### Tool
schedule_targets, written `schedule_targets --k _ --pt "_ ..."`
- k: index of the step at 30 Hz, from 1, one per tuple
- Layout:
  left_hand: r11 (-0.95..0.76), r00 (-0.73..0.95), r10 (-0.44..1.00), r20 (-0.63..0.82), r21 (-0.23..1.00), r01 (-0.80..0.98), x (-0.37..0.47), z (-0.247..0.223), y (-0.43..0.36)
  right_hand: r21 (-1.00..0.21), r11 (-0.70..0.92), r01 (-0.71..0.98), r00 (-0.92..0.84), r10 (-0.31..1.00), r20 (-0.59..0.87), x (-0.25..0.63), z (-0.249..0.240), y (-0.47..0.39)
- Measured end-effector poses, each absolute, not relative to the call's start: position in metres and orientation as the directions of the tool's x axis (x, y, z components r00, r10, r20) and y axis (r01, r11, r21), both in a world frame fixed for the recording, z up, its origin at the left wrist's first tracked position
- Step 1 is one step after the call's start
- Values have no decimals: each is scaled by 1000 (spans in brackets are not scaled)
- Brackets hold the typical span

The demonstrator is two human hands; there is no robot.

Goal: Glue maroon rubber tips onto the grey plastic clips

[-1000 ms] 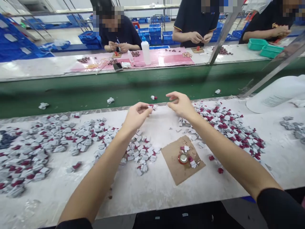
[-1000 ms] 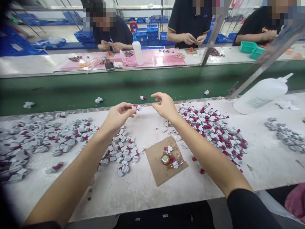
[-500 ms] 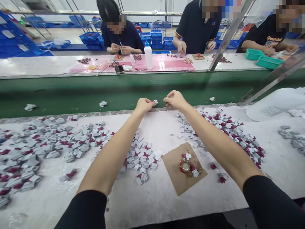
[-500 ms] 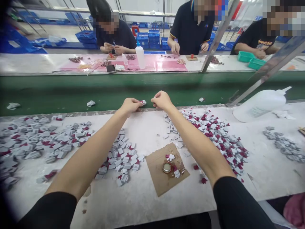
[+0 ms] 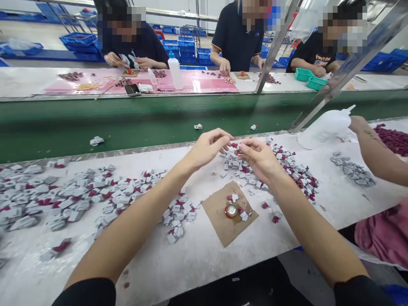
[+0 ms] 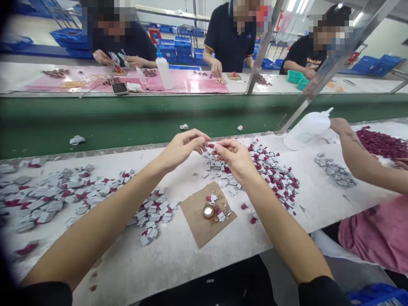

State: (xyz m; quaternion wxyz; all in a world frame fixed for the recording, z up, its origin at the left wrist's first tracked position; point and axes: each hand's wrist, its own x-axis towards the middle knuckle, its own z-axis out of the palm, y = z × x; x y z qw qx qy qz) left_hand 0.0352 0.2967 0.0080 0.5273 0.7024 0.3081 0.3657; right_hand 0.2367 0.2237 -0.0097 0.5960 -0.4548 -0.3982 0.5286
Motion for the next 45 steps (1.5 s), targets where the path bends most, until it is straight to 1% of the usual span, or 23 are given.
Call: schedule_targets --k 2,4,8,10,12,14,16,17,19,20,22,25,28,31,33,35,36,38,41,42,43,45 --pt "-275 570 789 229 961 -6 30 8 273 -959 55 -278 154 988 12 227 -13 207" --pt "-269 547 804 235 963 -18 24 3 253 -971 57 -232 144 989 24 218 -15 189" --pt "-223 497 844 201 975 -14 13 -8 213 -1000 -7 0 80 997 -7 216 -14 154" --pt "-218 515 843 157 974 60 4 -9 192 -989 -3 149 42 999 4 222 -14 137" --pt "-250 528 844 93 940 232 -11 -10 177 -954 35 299 12 999 40 229 -14 120" --pt "-295 471 881 41 827 479 -32 -11 171 -911 52 410 1 998 57 237 -15 103" --pt "-288 345 938 38 637 715 -58 -14 177 -879 44 475 -10 999 45 243 -16 88" --pt "-264 287 957 44 537 801 -71 -16 183 -867 46 496 -21 999 41 245 -16 81" --pt "-233 229 972 56 372 898 -94 -18 196 -845 80 529 -61 997 56 248 -18 73" --pt "-235 229 972 58 315 920 -103 -19 202 -834 110 541 -82 994 78 248 -18 70" --pt "-266 262 964 50 263 927 -113 -19 209 -818 173 549 -115 985 132 246 -20 68" --pt "-310 307 950 52 266 913 -114 -19 211 -803 231 549 -131 973 190 241 -22 66" --pt "-317 318 947 38 235 919 -111 -23 210 -796 240 556 -135 971 198 236 -22 66" --pt "-310 321 946 -33 190 932 -111 -30 215 -792 242 560 -156 970 187 233 -20 67" --pt "-310 329 942 -66 201 929 -112 -31 220 -789 250 561 -168 968 188 232 -19 67" --pt "-321 349 934 -74 258 911 -110 -28 221 -787 258 560 -177 966 190 231 -17 68" --pt "-322 357 932 -67 303 897 -107 -25 221 -789 260 557 -181 965 191 231 -17 68" --pt "-295 352 934 -54 435 851 -100 -19 216 -794 268 546 -175 963 205 230 -16 68" --pt "-202 342 936 -82 671 714 -84 -12 207 -797 278 537 -168 961 222 229 -17 69" --pt "-176 350 932 -94 727 664 -78 -12 205 -798 275 537 -172 961 216 228 -17 69" --pt "-166 361 928 -95 762 626 -72 -13 203 -800 270 536 -173 962 209 228 -18 69" --pt "-187 382 921 -73 777 600 -62 -17 201 -807 257 532 -163 966 201 228 -18 69"
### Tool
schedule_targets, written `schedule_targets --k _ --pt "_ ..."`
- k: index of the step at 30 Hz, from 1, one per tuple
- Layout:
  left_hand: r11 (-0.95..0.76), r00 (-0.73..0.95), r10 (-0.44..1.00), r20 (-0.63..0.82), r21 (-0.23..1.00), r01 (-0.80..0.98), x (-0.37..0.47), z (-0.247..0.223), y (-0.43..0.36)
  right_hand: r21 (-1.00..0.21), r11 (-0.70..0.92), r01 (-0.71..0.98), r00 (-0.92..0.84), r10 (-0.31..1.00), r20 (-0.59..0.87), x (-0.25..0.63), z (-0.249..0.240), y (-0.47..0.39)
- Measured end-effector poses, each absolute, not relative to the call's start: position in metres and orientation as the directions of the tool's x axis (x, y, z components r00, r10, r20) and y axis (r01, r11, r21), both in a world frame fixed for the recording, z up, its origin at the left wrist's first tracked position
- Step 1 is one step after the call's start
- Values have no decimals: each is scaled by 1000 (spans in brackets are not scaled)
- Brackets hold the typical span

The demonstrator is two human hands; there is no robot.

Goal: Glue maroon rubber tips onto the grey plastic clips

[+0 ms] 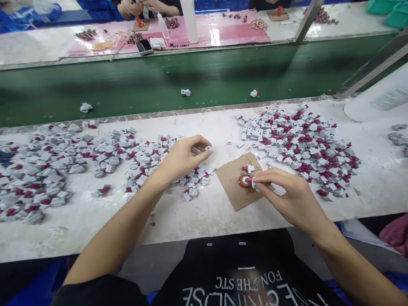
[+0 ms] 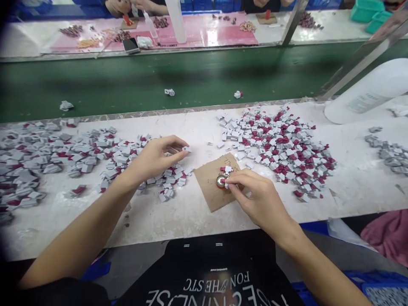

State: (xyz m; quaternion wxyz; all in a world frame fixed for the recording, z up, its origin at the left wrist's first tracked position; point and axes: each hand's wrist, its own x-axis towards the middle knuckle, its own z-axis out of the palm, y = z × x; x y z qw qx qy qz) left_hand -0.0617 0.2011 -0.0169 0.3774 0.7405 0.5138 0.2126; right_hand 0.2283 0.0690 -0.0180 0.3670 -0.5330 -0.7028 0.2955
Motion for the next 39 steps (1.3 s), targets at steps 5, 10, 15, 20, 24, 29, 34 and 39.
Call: schedule_targets --k 5,10,15,20,24,29,34,39 --pt "-283 427 904 -28 710 645 -43 -32 205 -812 248 529 -140 969 204 228 -18 68" --pt "-244 416 908 -47 748 617 -37 -37 208 -837 226 498 -76 973 217 230 -16 68" --pt "-220 414 909 -59 775 592 -33 -40 208 -843 221 490 -66 974 217 229 -17 70" --pt "-332 442 897 4 667 667 -28 -46 203 -846 202 494 -115 979 167 226 -20 70" --pt "-361 490 872 -15 656 663 -30 -44 203 -863 181 471 -84 983 160 228 -19 70" --pt "-241 456 885 -98 741 627 -33 -35 206 -910 115 397 -4 992 123 233 -18 74" --pt "182 344 893 -289 933 311 -21 -20 202 -996 0 91 184 983 16 233 -22 92" --pt "262 418 874 -249 965 26 2 -7 195 -995 -3 -102 275 961 -32 227 -23 113"
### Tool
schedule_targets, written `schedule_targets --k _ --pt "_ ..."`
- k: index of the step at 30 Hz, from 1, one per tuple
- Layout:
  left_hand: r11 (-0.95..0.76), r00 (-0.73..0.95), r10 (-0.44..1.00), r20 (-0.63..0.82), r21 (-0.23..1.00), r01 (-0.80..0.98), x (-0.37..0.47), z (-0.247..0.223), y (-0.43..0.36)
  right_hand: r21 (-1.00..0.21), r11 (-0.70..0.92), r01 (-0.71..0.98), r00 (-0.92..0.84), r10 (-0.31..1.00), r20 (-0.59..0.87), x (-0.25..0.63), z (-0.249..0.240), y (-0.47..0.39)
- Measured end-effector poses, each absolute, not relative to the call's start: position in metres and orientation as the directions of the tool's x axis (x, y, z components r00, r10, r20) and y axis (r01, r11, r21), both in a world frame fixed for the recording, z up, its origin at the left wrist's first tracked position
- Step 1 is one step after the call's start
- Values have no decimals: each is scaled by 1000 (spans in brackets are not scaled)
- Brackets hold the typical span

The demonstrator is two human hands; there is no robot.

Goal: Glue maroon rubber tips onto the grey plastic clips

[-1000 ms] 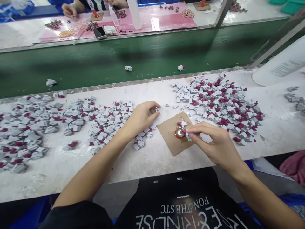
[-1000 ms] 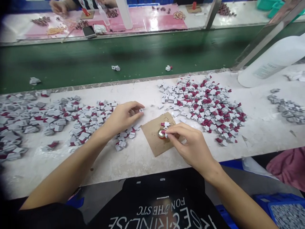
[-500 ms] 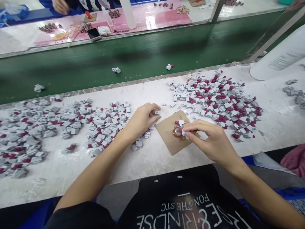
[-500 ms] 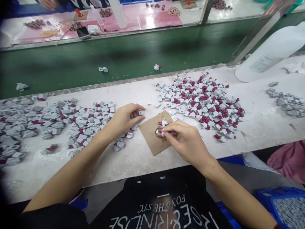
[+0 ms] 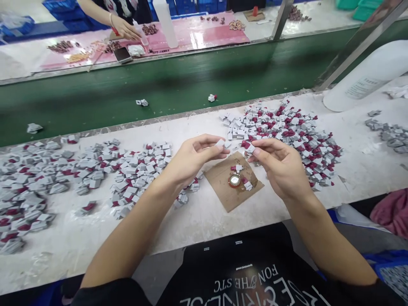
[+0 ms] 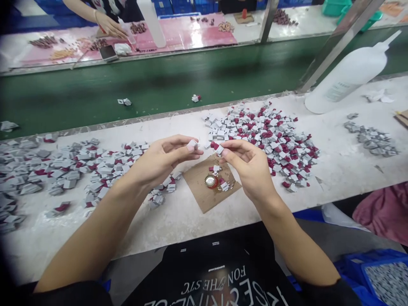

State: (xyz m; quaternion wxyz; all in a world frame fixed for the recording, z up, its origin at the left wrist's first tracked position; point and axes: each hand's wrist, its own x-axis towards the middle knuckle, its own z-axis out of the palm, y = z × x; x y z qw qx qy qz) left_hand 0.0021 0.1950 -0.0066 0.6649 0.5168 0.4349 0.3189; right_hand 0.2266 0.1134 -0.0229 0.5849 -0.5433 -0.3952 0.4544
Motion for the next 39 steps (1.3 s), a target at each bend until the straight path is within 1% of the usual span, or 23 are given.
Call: schedule_targets --k 4,8,11,14,17,19,21,24,26,29,31,33,34,35,37,39 --pt "215 406 898 -169 974 -70 14 -7 194 -986 39 -164 267 964 -6 221 -21 120" --pt "276 425 887 -179 944 -179 19 -9 192 -980 95 -174 273 961 45 215 -21 122" --pt "297 453 874 -176 931 -211 19 -9 189 -975 136 -174 274 958 85 212 -23 124" --pt "297 474 864 -172 933 -204 19 -8 186 -970 172 -169 273 954 122 211 -25 126" --pt "299 490 855 -172 935 -193 19 -10 186 -974 172 -145 264 956 130 212 -24 126" --pt "274 490 857 -158 946 -173 18 -11 187 -980 158 -122 249 961 124 213 -22 126" --pt "212 494 862 -115 966 -146 17 -10 188 -986 144 -89 225 967 121 215 -18 126" --pt "85 508 861 -21 991 -103 14 -5 187 -991 118 -57 157 982 108 218 -13 125" --pt "26 509 861 17 997 -77 11 -2 186 -994 99 -47 91 991 94 220 -8 126" --pt "7 500 866 10 1000 -31 5 -2 190 -997 77 8 -4 997 77 221 -4 137" --pt "11 490 872 -8 1000 -3 -2 -5 200 -993 82 87 -99 992 73 219 -3 157" --pt "-12 437 899 -9 999 45 -15 -9 215 -975 100 198 -203 977 59 211 -4 191" --pt "-34 377 926 1 996 80 -24 -10 225 -955 116 274 -232 971 52 204 -4 212" --pt "-54 295 955 15 991 125 -33 -10 235 -929 123 349 -228 973 43 194 -6 235" --pt "-64 105 994 42 973 221 -53 -10 255 -840 135 525 -115 990 87 169 -9 283" --pt "-19 -52 998 37 949 314 -69 -11 275 -815 133 564 -96 991 96 138 -14 328"
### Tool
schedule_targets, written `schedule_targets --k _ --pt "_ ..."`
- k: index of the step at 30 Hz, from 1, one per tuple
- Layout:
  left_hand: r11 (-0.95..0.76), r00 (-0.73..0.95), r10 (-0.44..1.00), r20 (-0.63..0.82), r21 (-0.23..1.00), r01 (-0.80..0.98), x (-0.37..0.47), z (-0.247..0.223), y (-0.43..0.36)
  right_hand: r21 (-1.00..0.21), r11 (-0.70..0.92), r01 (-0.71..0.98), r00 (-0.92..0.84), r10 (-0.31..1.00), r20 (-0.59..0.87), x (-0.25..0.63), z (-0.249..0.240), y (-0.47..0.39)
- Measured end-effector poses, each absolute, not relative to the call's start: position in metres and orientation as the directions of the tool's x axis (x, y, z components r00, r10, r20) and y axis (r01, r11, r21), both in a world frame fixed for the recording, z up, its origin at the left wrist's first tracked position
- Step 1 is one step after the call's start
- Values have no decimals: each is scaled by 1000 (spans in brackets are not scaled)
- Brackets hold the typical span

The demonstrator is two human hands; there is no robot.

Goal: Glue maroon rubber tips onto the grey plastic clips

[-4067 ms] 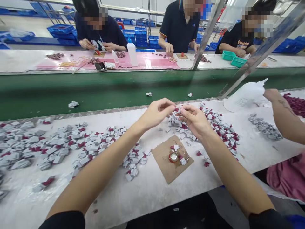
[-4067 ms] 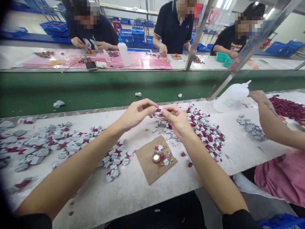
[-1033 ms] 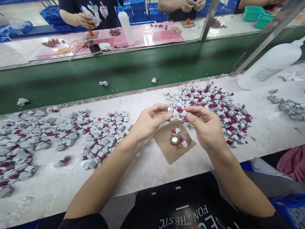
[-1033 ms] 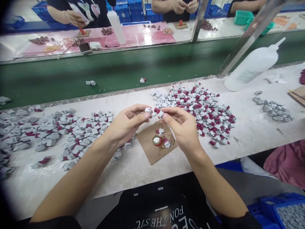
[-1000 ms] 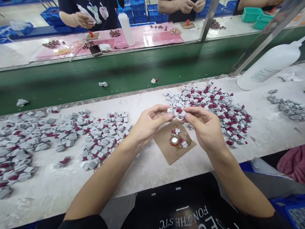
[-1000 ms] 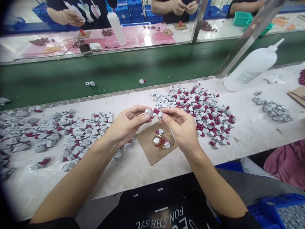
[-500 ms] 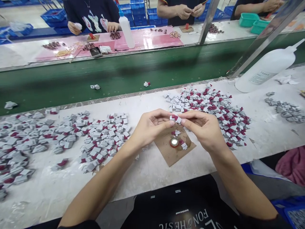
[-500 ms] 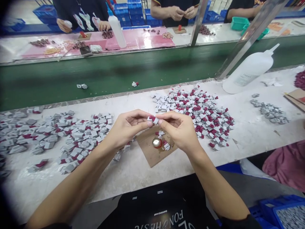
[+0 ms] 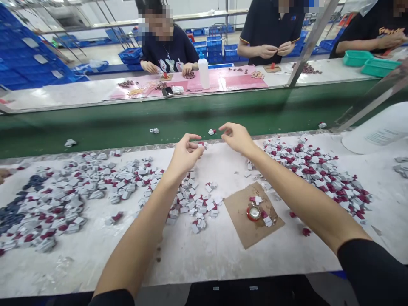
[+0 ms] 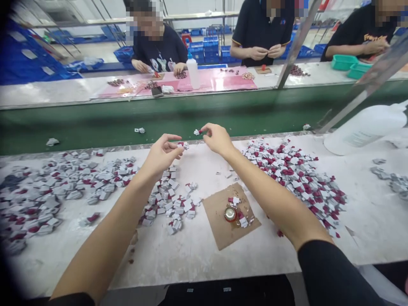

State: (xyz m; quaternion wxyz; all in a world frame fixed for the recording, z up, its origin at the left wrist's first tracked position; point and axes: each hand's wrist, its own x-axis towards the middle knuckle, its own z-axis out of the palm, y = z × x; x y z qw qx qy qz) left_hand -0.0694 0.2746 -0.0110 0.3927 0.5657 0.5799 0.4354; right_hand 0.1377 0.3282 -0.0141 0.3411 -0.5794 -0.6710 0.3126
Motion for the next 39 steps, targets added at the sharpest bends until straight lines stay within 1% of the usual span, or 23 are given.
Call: schedule_targets --k 3,6,8,12,16,18,21,23,25,27,28,31,33,34,35,37,39 --pt "76 -172 985 -3 904 421 -84 -17 301 -831 122 543 -123 990 65 93 -24 378" --pt "126 -217 976 -24 875 468 -86 -29 327 -871 76 485 -129 991 14 69 -33 405" --pt "141 -228 973 -31 864 484 -81 -37 346 -906 30 423 -106 994 -17 71 -37 412" --pt "138 -196 979 -48 867 478 -53 -45 384 -979 -36 201 -42 998 -45 106 -32 404" --pt "101 -100 993 -61 877 470 -10 -37 401 -999 0 -38 25 1000 -1 155 -14 371" --pt "50 -79 997 -14 876 479 9 -29 396 -992 36 -122 66 997 28 178 -6 349" --pt "-96 -2 994 110 878 469 28 -11 370 -975 75 -207 110 992 53 203 1 316" --pt "-232 146 971 189 893 386 36 1 346 -961 95 -259 107 992 69 214 2 294" --pt "-371 324 900 291 903 218 40 11 320 -951 112 -289 93 992 89 219 3 275" --pt "-465 420 818 393 881 81 41 18 297 -954 116 -278 85 992 95 219 3 257" --pt "-491 432 797 422 869 56 40 20 286 -958 107 -265 84 993 87 219 4 248" --pt "-471 406 819 405 879 72 31 17 257 -984 46 -175 56 998 36 216 6 219" --pt "-383 396 858 328 921 68 21 12 237 -996 77 -33 47 996 76 216 7 195" --pt "-318 401 877 267 946 67 16 9 225 -990 130 61 36 991 132 218 8 183" --pt "-244 413 889 196 968 66 12 6 214 -967 199 159 6 979 202 219 9 171" --pt "-93 449 892 55 994 62 5 2 190 -890 324 320 -110 946 305 222 10 149" --pt "17 475 879 -48 997 71 1 0 167 -824 395 406 -216 918 334 222 10 131"
